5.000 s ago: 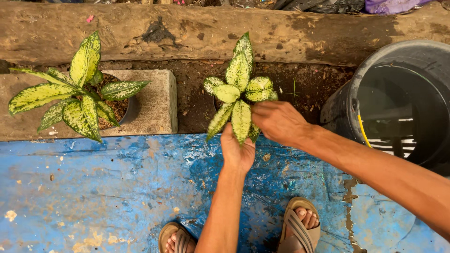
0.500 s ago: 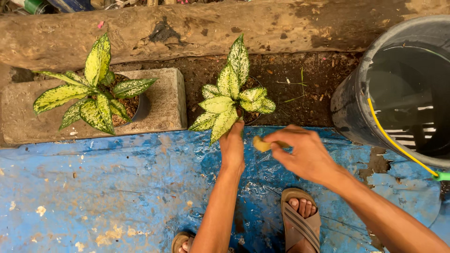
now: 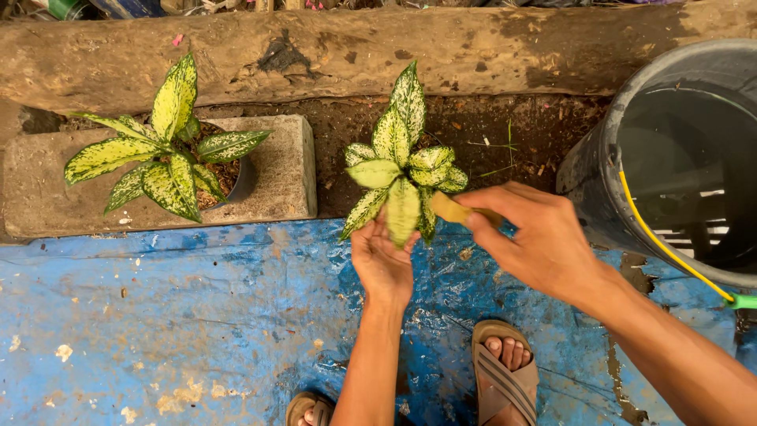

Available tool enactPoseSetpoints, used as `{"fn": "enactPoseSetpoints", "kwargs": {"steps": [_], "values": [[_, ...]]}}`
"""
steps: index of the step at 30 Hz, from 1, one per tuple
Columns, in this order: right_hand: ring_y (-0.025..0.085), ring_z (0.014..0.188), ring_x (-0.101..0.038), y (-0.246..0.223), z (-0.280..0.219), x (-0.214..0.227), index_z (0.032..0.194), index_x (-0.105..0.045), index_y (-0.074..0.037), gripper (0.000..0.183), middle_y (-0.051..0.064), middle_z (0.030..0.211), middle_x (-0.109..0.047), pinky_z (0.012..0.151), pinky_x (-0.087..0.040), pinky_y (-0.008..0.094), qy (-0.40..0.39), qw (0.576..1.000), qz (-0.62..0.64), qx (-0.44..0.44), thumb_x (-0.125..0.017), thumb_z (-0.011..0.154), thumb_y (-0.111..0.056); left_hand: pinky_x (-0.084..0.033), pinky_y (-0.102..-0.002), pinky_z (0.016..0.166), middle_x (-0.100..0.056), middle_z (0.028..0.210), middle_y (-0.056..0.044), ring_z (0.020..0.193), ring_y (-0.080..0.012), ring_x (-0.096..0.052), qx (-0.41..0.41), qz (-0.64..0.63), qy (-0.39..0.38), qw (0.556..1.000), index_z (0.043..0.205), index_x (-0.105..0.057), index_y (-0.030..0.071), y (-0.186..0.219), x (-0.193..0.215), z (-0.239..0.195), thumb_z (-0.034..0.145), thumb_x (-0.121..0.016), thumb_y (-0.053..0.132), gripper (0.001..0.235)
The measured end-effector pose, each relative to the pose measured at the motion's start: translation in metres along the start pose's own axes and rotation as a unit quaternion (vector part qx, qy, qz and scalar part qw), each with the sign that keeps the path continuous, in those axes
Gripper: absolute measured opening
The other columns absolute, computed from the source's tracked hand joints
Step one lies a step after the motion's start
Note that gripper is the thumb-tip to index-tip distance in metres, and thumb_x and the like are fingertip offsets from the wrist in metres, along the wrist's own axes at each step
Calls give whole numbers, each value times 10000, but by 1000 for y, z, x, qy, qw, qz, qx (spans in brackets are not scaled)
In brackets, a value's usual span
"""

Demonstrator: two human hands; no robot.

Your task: The person wipes the leaves of a potted plant using a yellow sponge dipped in water from a nearby bucket. They repeatedly dip the sponge and wipe individual leaves, then briefly move the plant aside before returning to continue wiping.

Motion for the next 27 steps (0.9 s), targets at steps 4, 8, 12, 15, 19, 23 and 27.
{"fn": "enactPoseSetpoints", "kwargs": {"steps": [4,8,12,15,19,23,27], "values": [[244,921,-751,-17,15,-29,1148,-726,-63,229,103,1070,-769,782,-613,349,37,986,-38,156,-715,919,-56,-523,-438,985,-672,1250,-59,1158,-217,-641,57,-72,-28,995,1253,-616,53,3,-19,-2,959,-493,470,525],[284,1135,-715,-29,10,-62,1157,-715,-48,346,112,1200,-745,936,-609,377,24,948,-127,291,-738,812,-22,-476,-402,1062,-661,1268,-76,1181,-211,-604,75,-87,-72,991,1326,-595,47,3,-30,-2,1016,-527,482,538],[320,1240,-638,-21,10,-90,1188,-704,1,469,150,1287,-691,1011,-555,432,-39,913,-203,352,-711,722,-51,-405,-419,1153,-593,1356,-131,1285,-247,-537,107,-132,-123,978,1387,-545,-20,5,-38,-3,1031,-537,554,676],[338,1257,-614,-9,15,-95,1220,-688,20,479,173,1311,-670,1019,-536,445,-54,900,-253,352,-694,750,-71,-297,-419,1178,-539,1462,-69,1353,-198,-469,124,-94,-88,984,1473,-495,41,4,-35,-4,923,-504,608,790],[336,1249,-626,-6,17,-96,1222,-677,7,477,163,1299,-676,1016,-537,437,-56,907,-247,336,-686,749,-54,-250,-453,1235,-510,1499,-86,1420,-204,-416,123,-118,-91,981,1521,-433,11,5,-42,-6,929,-497,647,871],[352,1173,-642,-4,36,-100,1221,-673,44,509,197,1266,-682,971,-542,445,-52,908,-290,297,-695,721,-52,-229,-454,1230,-474,1548,-92,1450,-222,-398,119,-134,-131,975,1558,-389,23,7,-49,-10,931,-463,689,918],[341,1140,-655,-5,46,-101,1188,-678,45,499,185,1210,-700,953,-551,432,-89,921,-279,259,-697,696,-35,-208,-458,1260,-460,1570,-89,1463,-223,-395,116,-125,-141,975,1598,-342,26,8,-51,-12,932,-446,704,956]]}}
Point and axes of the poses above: each hand's wrist, its own z-axis towards the middle knuckle, its own x-axis out of the back of the hand, y = z × x, the point moved 8 cm from there along z, towards the middle knuckle
